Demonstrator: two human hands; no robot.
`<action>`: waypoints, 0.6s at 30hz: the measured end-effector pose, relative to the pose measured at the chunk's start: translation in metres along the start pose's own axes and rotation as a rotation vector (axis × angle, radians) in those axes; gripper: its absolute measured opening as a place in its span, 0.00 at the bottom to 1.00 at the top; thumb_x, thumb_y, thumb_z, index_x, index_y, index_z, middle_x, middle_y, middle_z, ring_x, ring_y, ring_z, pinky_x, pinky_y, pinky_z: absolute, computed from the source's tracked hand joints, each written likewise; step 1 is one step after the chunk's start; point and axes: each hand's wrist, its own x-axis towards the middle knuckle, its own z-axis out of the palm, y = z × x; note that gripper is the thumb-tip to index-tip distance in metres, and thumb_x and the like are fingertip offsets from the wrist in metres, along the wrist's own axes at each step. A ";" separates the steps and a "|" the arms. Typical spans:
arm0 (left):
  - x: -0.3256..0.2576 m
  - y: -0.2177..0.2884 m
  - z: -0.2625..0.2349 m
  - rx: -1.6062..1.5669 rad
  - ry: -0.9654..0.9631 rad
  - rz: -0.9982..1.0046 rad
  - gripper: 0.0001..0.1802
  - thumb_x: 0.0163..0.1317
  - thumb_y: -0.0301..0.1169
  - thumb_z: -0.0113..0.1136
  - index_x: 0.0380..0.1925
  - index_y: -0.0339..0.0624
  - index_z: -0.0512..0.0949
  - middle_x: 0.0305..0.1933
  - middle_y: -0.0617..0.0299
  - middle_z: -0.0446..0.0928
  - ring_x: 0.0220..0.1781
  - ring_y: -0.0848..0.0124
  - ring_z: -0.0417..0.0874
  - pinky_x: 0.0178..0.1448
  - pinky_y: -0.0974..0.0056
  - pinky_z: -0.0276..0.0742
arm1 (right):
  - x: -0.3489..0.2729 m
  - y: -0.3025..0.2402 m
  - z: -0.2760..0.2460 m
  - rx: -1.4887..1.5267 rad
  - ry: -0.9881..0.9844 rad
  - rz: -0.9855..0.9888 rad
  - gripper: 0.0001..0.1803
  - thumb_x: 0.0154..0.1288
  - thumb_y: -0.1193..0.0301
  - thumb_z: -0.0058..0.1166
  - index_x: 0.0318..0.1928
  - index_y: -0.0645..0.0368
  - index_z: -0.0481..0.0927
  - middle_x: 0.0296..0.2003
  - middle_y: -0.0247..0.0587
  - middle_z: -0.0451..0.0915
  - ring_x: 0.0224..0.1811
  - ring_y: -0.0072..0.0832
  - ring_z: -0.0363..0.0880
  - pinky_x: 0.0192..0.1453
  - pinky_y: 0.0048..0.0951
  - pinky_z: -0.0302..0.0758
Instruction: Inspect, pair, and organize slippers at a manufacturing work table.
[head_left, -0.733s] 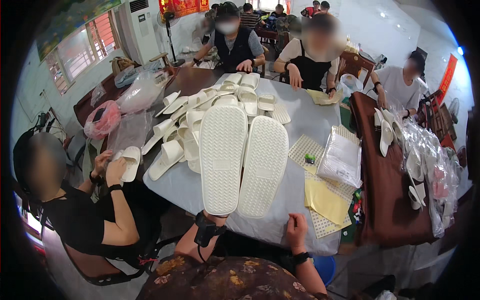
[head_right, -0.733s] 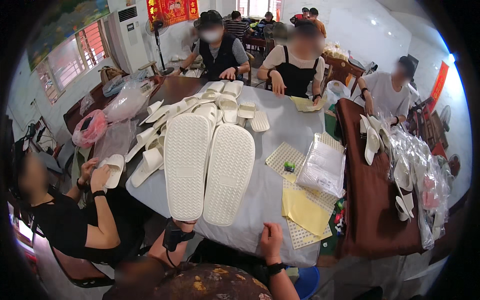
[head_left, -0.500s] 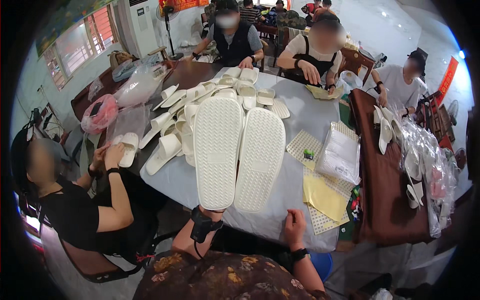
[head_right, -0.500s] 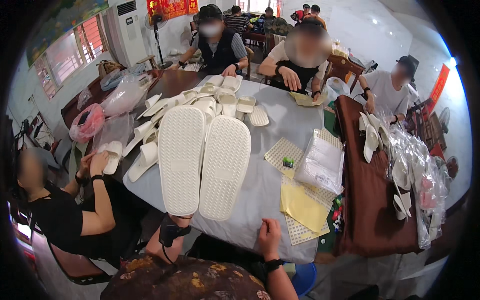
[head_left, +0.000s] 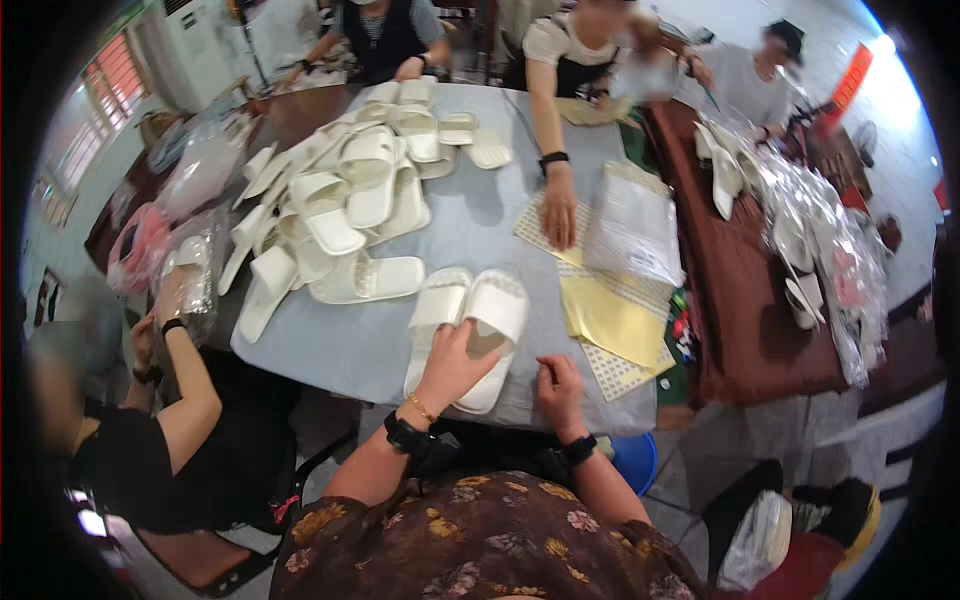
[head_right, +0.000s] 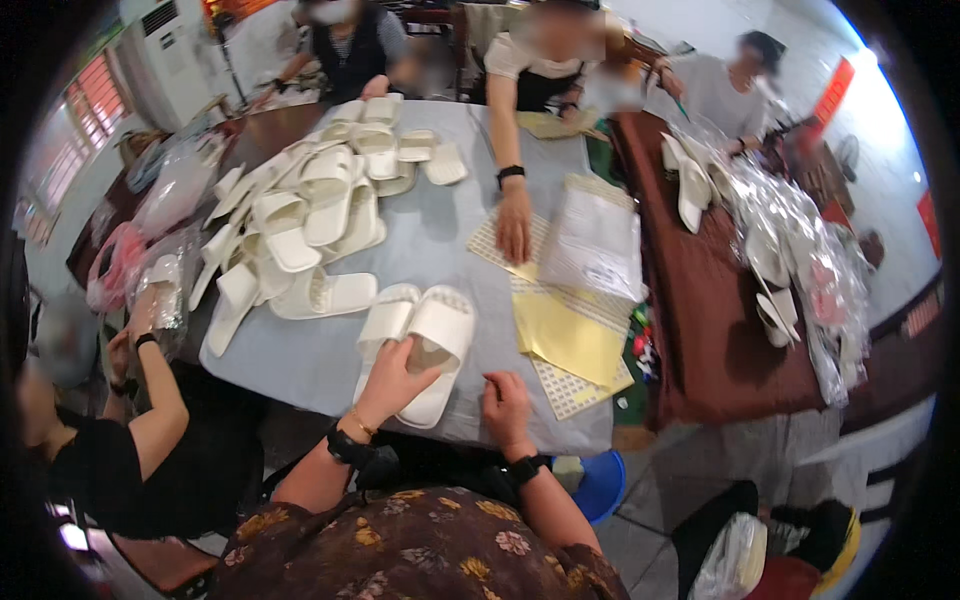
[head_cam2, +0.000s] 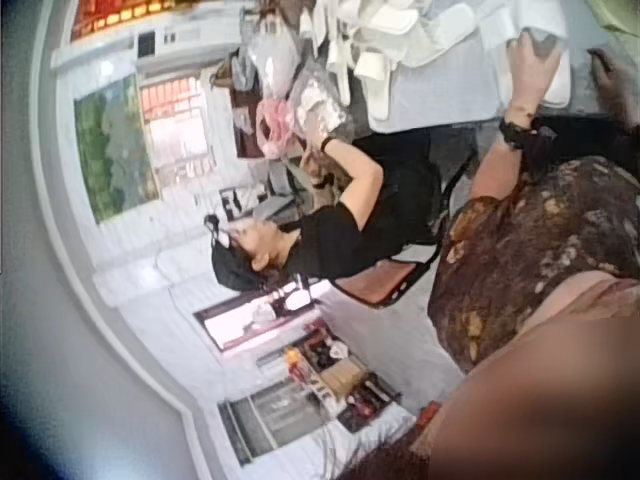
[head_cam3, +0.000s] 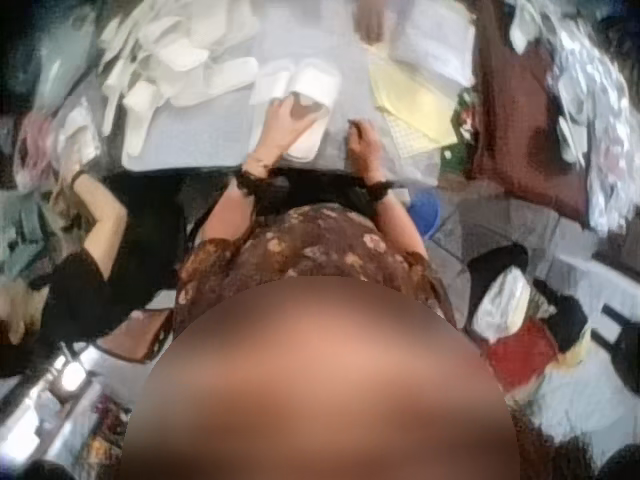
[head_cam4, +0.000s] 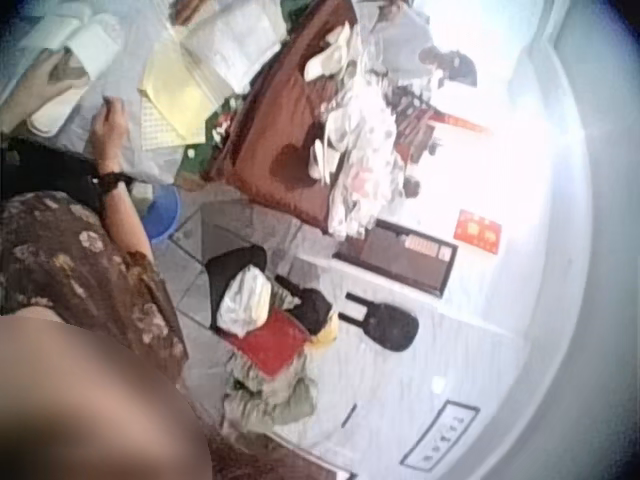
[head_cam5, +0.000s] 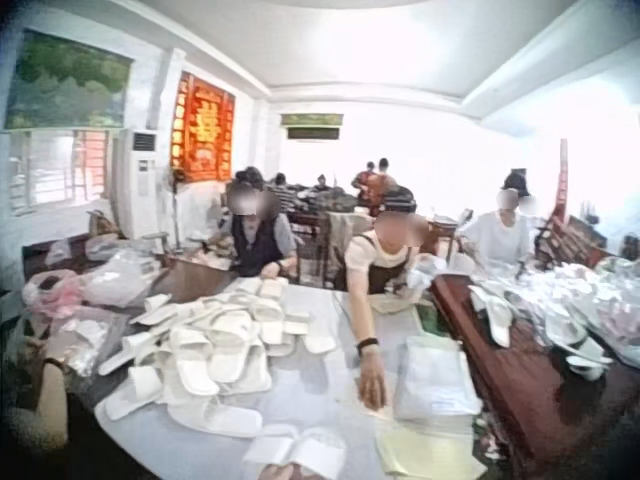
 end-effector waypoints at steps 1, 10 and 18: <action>-0.004 -0.005 0.009 -0.023 0.018 0.064 0.34 0.54 0.39 0.71 0.59 0.33 0.75 0.47 0.44 0.73 0.52 0.45 0.74 0.58 0.49 0.72 | -0.001 0.000 0.000 0.004 -0.005 0.004 0.05 0.66 0.79 0.54 0.40 0.62 0.81 0.32 0.45 0.77 0.31 0.38 0.77 0.36 0.33 0.74; -0.030 -0.028 0.010 0.132 0.162 0.245 0.25 0.54 0.37 0.69 0.52 0.39 0.81 0.49 0.45 0.74 0.54 0.43 0.74 0.58 0.46 0.72 | 0.002 -0.004 -0.001 0.051 -0.035 0.056 0.05 0.65 0.78 0.55 0.40 0.61 0.82 0.35 0.47 0.80 0.35 0.44 0.79 0.39 0.37 0.76; -0.025 -0.025 0.007 0.159 0.084 -0.047 0.20 0.60 0.42 0.67 0.37 0.35 0.77 0.42 0.46 0.79 0.46 0.48 0.81 0.47 0.48 0.77 | 0.002 -0.003 -0.002 0.053 -0.051 0.078 0.05 0.64 0.80 0.55 0.39 0.62 0.81 0.34 0.48 0.79 0.36 0.44 0.79 0.41 0.37 0.75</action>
